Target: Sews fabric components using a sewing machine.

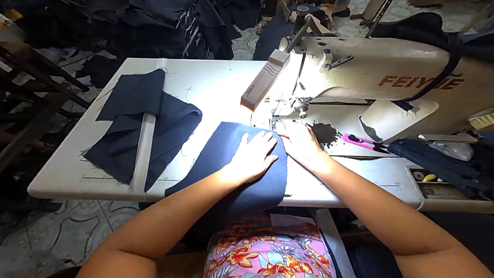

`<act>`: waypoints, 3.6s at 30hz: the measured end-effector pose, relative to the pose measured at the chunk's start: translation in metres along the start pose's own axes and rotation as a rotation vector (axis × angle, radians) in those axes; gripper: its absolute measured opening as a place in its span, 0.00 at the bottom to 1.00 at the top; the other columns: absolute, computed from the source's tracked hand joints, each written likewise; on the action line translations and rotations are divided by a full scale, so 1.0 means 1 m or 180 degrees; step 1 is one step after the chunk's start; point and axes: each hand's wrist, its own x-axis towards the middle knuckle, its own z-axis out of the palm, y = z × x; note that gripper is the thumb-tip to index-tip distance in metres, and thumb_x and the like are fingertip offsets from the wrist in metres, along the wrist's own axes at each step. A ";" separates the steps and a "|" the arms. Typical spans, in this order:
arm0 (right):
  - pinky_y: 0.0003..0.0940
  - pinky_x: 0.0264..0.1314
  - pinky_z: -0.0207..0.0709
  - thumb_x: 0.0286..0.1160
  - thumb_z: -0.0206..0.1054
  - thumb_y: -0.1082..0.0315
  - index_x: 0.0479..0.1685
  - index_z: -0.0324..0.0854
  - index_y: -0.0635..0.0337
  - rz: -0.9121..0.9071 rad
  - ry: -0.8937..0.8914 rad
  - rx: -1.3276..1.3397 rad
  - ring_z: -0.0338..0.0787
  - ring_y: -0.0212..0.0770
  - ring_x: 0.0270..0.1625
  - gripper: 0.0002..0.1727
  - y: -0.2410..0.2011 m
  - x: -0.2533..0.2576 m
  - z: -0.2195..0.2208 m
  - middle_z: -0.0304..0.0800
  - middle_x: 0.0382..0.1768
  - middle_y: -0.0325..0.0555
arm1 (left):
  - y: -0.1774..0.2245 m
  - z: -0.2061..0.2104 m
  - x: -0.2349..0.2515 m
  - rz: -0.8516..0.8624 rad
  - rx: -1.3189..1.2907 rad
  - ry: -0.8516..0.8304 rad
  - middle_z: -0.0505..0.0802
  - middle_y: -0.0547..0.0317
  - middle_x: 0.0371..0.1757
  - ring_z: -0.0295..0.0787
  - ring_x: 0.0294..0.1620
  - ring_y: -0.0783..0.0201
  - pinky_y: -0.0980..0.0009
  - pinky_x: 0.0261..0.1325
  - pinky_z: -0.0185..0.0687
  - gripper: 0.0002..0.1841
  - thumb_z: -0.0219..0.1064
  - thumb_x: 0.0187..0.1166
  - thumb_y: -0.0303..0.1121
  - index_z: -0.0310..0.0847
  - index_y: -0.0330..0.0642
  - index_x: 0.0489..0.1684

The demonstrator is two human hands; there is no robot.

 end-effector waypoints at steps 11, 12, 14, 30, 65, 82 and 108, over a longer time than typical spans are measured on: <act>0.63 0.58 0.81 0.79 0.62 0.75 0.43 0.94 0.63 -0.0040 0.0385 0.0136 0.92 0.62 0.57 0.12 0.006 0.005 0.010 0.94 0.45 0.60 | -0.010 -0.003 0.010 0.0084 -0.0003 -0.0021 0.73 0.51 0.88 0.59 0.93 0.49 0.28 0.87 0.41 0.29 0.47 0.92 0.50 0.71 0.46 0.85; 0.63 0.58 0.81 0.79 0.62 0.75 0.43 0.94 0.63 -0.0037 0.0399 0.0143 0.92 0.62 0.56 0.12 0.006 0.006 0.010 0.94 0.45 0.61 | -0.011 -0.002 0.010 0.0098 -0.0007 -0.0010 0.73 0.51 0.88 0.59 0.93 0.49 0.28 0.87 0.41 0.29 0.47 0.92 0.50 0.71 0.46 0.86; 0.63 0.57 0.81 0.79 0.62 0.75 0.43 0.94 0.64 -0.0040 0.0425 0.0129 0.93 0.62 0.56 0.12 0.007 0.006 0.011 0.94 0.45 0.61 | -0.012 -0.001 0.011 0.0111 -0.0014 -0.0002 0.73 0.51 0.88 0.59 0.93 0.50 0.28 0.87 0.40 0.29 0.47 0.92 0.50 0.71 0.46 0.86; 0.61 0.58 0.82 0.77 0.64 0.76 0.43 0.95 0.65 -0.0012 0.0681 0.0247 0.93 0.62 0.54 0.12 0.012 0.007 0.020 0.94 0.43 0.61 | -0.016 -0.005 0.018 0.0106 -0.0036 -0.0104 0.71 0.47 0.88 0.59 0.92 0.49 0.28 0.88 0.40 0.29 0.50 0.91 0.51 0.71 0.46 0.86; 0.56 0.60 0.73 0.66 0.64 0.73 0.49 0.96 0.50 -0.0494 0.0673 0.0647 0.84 0.56 0.56 0.18 -0.048 -0.146 0.008 0.88 0.43 0.50 | 0.068 0.020 -0.080 0.0295 -0.0577 0.1648 0.96 0.37 0.50 0.95 0.60 0.46 0.60 0.64 0.88 0.04 0.69 0.66 0.20 0.87 0.30 0.24; 0.63 0.61 0.74 0.60 0.65 0.75 0.50 0.96 0.51 -0.0739 0.0293 0.0375 0.87 0.58 0.54 0.20 -0.026 -0.119 -0.012 0.89 0.43 0.53 | 0.034 -0.008 -0.056 0.0293 -0.0186 0.0823 0.87 0.50 0.74 0.78 0.80 0.43 0.31 0.75 0.65 0.19 0.61 0.83 0.45 0.90 0.46 0.60; 0.60 0.62 0.75 0.67 0.63 0.74 0.49 0.96 0.53 -0.0889 0.0097 0.0197 0.88 0.58 0.56 0.17 0.001 -0.058 -0.007 0.91 0.44 0.53 | 0.027 0.002 -0.032 -0.0241 -0.0232 0.0496 0.88 0.47 0.74 0.73 0.84 0.37 0.19 0.77 0.51 0.21 0.58 0.79 0.32 0.89 0.44 0.67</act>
